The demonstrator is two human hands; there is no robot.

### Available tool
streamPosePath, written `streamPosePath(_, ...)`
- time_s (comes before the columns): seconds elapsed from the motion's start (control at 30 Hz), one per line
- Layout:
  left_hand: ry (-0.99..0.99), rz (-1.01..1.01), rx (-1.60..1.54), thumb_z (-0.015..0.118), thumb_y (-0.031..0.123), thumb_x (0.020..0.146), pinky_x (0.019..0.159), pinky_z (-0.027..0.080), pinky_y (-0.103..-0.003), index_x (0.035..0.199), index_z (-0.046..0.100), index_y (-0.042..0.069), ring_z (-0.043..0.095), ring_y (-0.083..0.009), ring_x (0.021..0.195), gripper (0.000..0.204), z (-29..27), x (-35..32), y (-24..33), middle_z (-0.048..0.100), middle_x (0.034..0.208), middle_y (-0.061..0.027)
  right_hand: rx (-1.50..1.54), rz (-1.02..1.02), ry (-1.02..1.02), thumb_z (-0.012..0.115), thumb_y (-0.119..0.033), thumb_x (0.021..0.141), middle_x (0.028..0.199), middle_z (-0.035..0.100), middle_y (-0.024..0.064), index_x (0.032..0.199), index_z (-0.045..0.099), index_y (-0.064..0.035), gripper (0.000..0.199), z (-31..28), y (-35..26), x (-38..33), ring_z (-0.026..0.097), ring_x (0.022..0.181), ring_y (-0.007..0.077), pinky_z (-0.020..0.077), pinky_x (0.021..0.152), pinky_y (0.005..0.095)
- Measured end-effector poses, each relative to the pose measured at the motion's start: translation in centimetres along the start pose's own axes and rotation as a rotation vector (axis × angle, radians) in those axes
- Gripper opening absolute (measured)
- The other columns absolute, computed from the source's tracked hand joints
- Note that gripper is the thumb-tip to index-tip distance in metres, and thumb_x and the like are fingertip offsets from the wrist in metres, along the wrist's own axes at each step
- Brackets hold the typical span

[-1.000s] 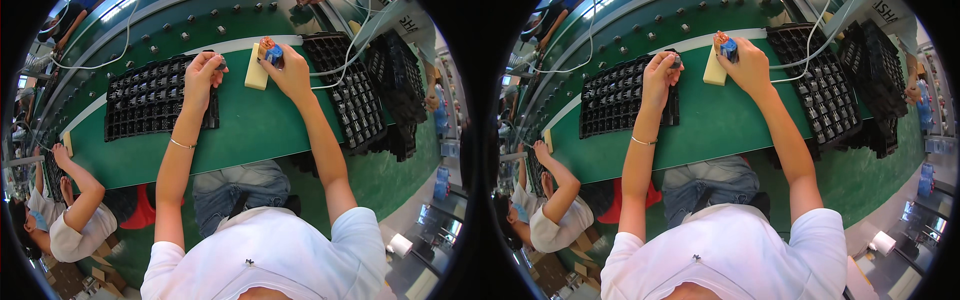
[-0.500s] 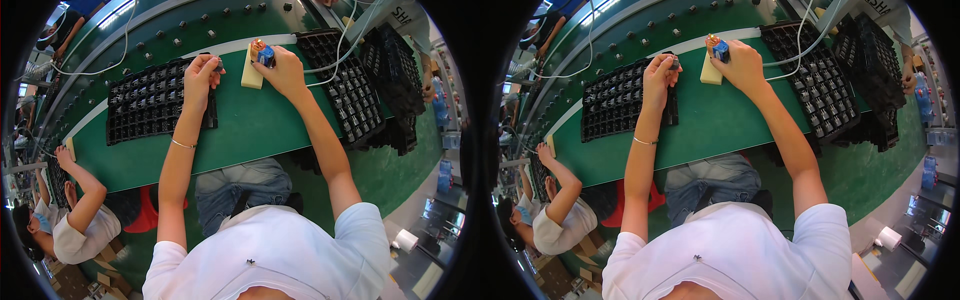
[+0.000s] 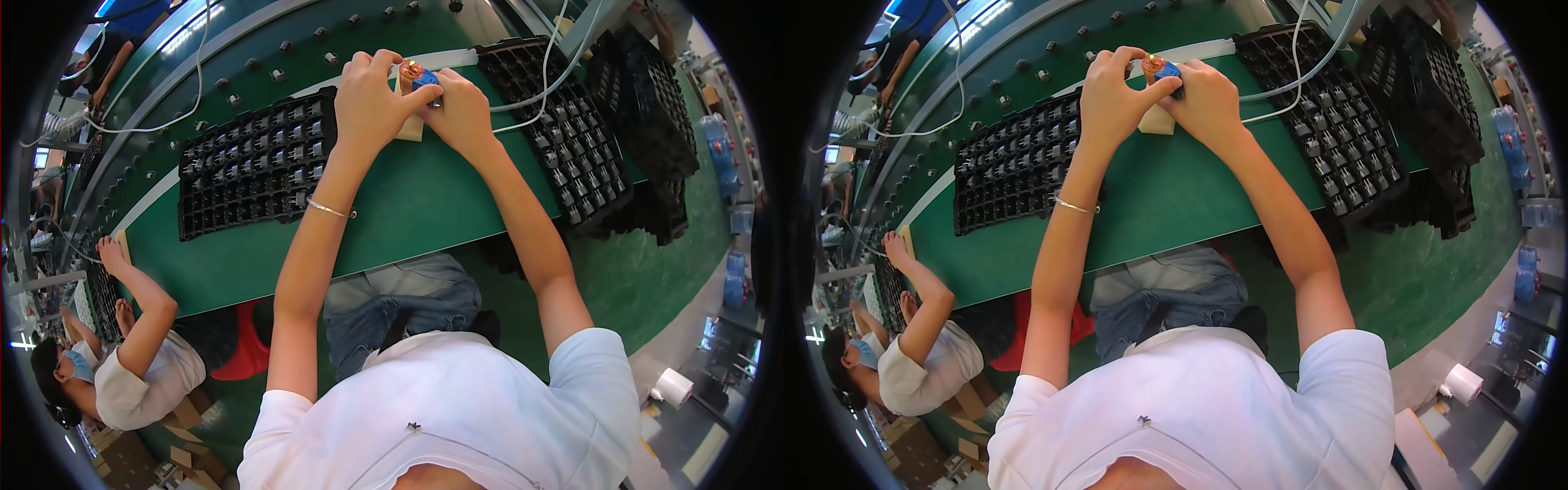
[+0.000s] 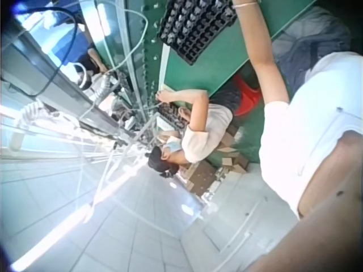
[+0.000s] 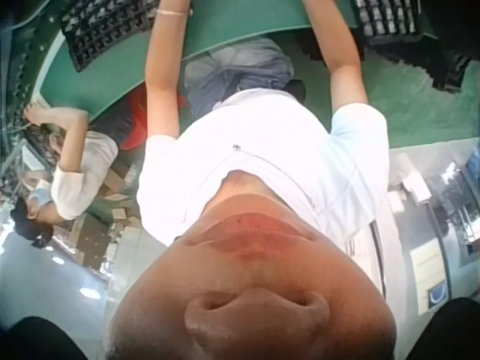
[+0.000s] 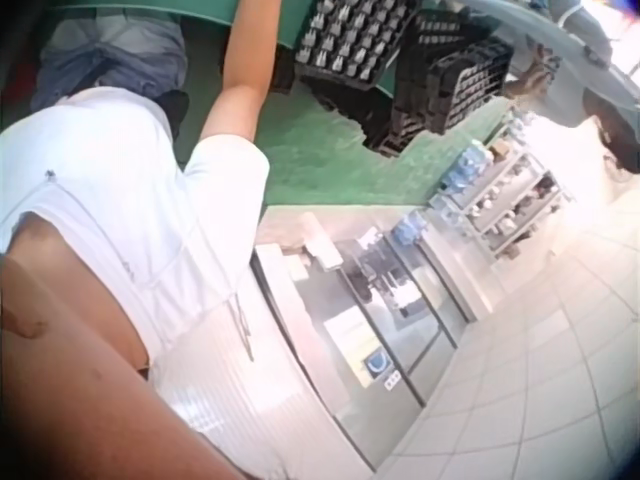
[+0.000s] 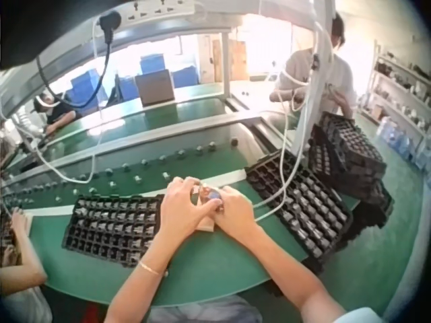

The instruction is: Manually picking small electronic components from a grid tray and assembling them into a wired housing unit on a production floor.

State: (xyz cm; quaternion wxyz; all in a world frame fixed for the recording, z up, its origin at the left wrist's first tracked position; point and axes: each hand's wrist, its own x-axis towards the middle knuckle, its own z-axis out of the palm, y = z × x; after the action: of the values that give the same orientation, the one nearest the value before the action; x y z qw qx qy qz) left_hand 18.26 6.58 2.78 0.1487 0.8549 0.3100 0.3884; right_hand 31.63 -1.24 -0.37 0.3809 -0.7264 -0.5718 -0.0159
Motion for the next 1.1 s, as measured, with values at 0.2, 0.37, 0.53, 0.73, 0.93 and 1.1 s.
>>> streamPosePath(0.2,-0.071,-0.085,0.014,0.08,0.05,0.067,0.072,0.052,-0.041,0.1,0.071,0.006,0.06,-0.0273,0.091,0.055,1.2,0.1,-0.4,0.062,0.088,-0.0101,-0.003,0.026,0.019,0.078,-0.03,0.072,0.078,0.062,0.0101,0.08,0.066,-0.0019,0.032,0.6,0.5,0.1,0.064,0.07,0.0314,0.0496,0.061,0.0411)
streamPosePath(0.37,-0.053,-0.088,0.032,0.079,0.049,0.067,0.072,0.052,-0.04,0.1,0.072,0.006,0.06,-0.0273,0.091,0.054,1.3,0.1,-0.3,0.062,0.087,-0.0102,-0.058,0.052,-0.023,0.079,-0.036,0.074,0.077,0.064,0.008,0.087,0.071,-0.0071,0.033,-0.1,0.3,0.0,0.066,0.072,0.0288,0.0524,0.064,0.0387)
streamPosePath(0.53,-0.046,-0.085,0.025,0.079,0.048,0.068,0.071,0.052,-0.039,0.1,0.072,0.005,0.061,-0.0275,0.09,0.054,1.4,-0.2,0.0,0.063,0.088,-0.01,0.01,0.085,-0.022,0.078,-0.035,0.076,0.074,0.063,0.0076,0.094,0.073,-0.0101,0.031,-0.6,-0.2,-0.5,0.065,0.07,0.0284,0.0517,0.063,0.0387)
streamPosePath(0.73,-0.006,-0.07,0.017,0.079,0.043,0.07,0.069,0.048,-0.038,0.096,0.071,0.007,0.059,-0.0254,0.082,0.046,1.4,-0.1,-0.1,0.061,0.082,-0.0077,0.039,0.003,0.067,0.076,-0.027,0.075,0.074,0.062,0.0094,0.078,0.065,-0.0025,0.027,0.4,0.3,-0.3,0.063,0.065,0.0291,0.0492,0.058,0.038)
streamPosePath(0.93,-0.053,-0.096,0.005,0.078,0.048,0.069,0.071,0.052,-0.04,0.097,0.071,0.007,0.062,-0.0271,0.09,0.05,1.2,0.7,-0.9,0.063,0.088,-0.0094,0.03,-0.017,0.096,0.078,-0.031,0.075,0.074,0.062,0.0087,0.077,0.065,-0.003,0.031,1.5,0.8,0.3,0.063,0.066,0.0296,0.0492,0.058,0.039)
streamPosePath(1.1,-0.05,-0.117,0.001,0.077,0.045,0.07,0.071,0.051,-0.038,0.097,0.072,0.008,0.062,-0.0264,0.086,0.047,1.3,0.6,-0.6,0.064,0.087,-0.0093,0.004,-0.013,0.07,0.076,-0.037,0.076,0.076,0.064,0.0089,0.078,0.067,-0.0045,0.034,1.5,1.0,0.2,0.065,0.07,0.0299,0.0515,0.061,0.0398)
